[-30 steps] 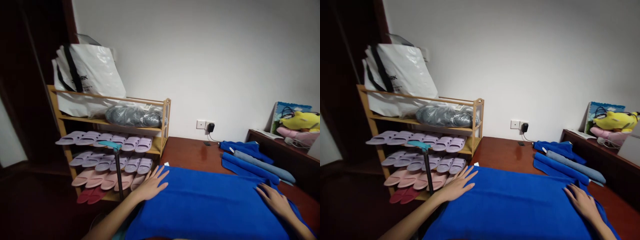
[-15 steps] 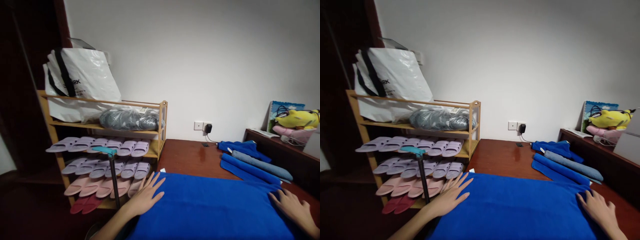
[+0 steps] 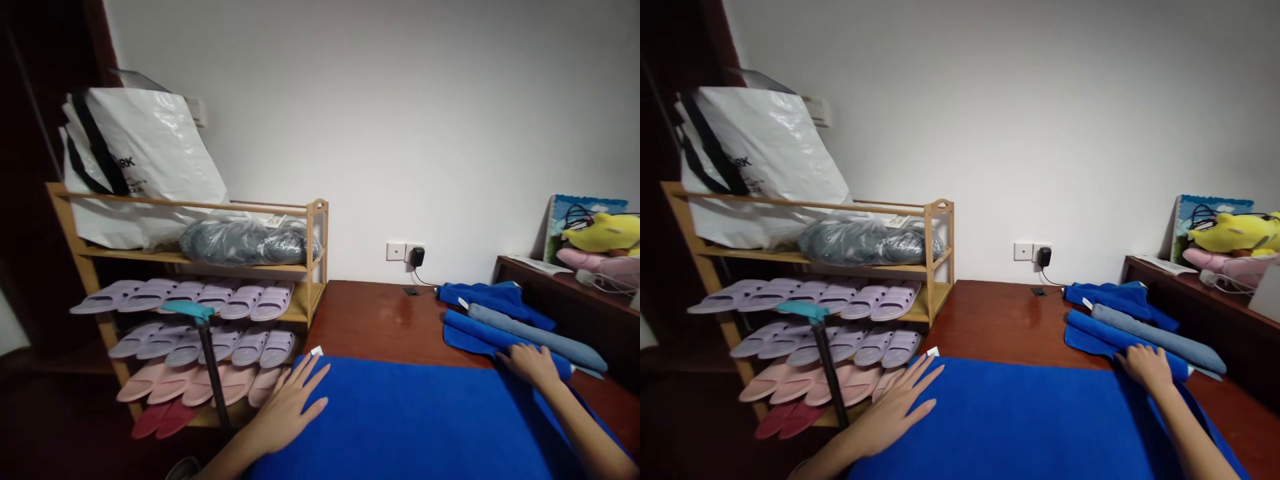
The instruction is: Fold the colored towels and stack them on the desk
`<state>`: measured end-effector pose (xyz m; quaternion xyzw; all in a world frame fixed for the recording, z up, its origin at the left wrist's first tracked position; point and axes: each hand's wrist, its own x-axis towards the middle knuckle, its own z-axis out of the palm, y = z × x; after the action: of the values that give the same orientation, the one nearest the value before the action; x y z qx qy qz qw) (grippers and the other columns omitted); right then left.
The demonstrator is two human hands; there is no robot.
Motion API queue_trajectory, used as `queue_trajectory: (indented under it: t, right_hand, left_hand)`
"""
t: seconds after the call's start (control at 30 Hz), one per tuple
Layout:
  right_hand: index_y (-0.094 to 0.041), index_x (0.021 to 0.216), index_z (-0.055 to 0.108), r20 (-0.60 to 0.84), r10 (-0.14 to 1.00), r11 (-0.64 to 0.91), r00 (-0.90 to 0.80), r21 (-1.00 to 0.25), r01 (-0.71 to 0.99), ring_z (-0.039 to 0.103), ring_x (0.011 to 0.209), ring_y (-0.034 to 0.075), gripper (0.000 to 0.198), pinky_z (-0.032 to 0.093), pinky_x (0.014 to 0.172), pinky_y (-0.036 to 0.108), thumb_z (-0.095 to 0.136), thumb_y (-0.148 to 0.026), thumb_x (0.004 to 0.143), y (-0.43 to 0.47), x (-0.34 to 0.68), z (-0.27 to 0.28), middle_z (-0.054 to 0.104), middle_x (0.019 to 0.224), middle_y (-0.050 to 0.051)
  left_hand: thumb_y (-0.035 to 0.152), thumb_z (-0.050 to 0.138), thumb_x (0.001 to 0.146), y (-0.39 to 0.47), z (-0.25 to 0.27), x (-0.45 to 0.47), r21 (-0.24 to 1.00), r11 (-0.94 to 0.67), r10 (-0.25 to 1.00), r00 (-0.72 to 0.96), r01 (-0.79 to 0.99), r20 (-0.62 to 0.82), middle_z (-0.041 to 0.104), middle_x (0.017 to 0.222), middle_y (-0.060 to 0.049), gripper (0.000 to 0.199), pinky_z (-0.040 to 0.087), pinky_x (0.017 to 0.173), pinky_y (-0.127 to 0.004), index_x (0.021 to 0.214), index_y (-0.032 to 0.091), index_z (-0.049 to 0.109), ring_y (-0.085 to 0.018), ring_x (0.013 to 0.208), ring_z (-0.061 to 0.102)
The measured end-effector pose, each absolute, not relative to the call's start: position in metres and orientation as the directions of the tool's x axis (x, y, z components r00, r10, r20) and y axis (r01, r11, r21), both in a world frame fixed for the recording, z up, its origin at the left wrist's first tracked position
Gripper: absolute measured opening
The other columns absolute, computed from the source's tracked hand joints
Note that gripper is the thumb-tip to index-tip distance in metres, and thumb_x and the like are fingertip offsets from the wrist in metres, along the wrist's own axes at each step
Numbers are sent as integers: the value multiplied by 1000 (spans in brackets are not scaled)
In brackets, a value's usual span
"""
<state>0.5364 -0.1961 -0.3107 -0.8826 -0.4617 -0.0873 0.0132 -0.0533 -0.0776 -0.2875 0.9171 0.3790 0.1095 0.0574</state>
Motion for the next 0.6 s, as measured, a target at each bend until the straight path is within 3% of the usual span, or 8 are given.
queue_trajectory:
  t: [0.1, 0.27, 0.5, 0.6]
  right_hand:
    - [-13, 107, 65, 93, 782, -618, 616, -10, 786, 58, 101, 36, 67, 41, 86, 51, 27, -62, 82, -165, 549, -319, 60, 110, 23]
    - [-18, 127, 53, 71, 701, -704, 709, -87, 705, 45, 121, 38, 74, 38, 92, 57, 21, -65, 81, -135, 584, -335, 39, 139, 22]
    - [-16, 120, 60, 74, 650, -738, 756, -173, 652, 48, 117, 40, 71, 40, 90, 56, 31, -64, 77, -105, 620, -336, 48, 130, 24]
    - [-15, 106, 68, 118, 604, -761, 788, -208, 614, 51, 110, 46, 66, 39, 86, 61, 35, -62, 75, -91, 618, -333, 55, 119, 29]
  left_hand:
    - [54, 36, 94, -78, -288, -54, 169, -719, 695, 694, 675, 187, 17, 153, -2, 54, 25, 107, -53, 144, 36, 27, -30, 137, 22]
    - [51, 41, 93, -74, -290, -55, 161, -747, 664, 713, 644, 227, 20, 152, 0, 56, 31, 106, -50, 145, 38, 22, -31, 136, 27]
    - [51, 47, 90, -71, -291, -56, 190, -730, 683, 693, 657, 232, 23, 151, 3, 60, 32, 104, -53, 143, 43, 23, -33, 135, 28]
    - [51, 48, 89, -72, -291, -56, 195, -726, 687, 690, 659, 227, 23, 151, 4, 60, 32, 104, -53, 143, 44, 23, -33, 134, 29]
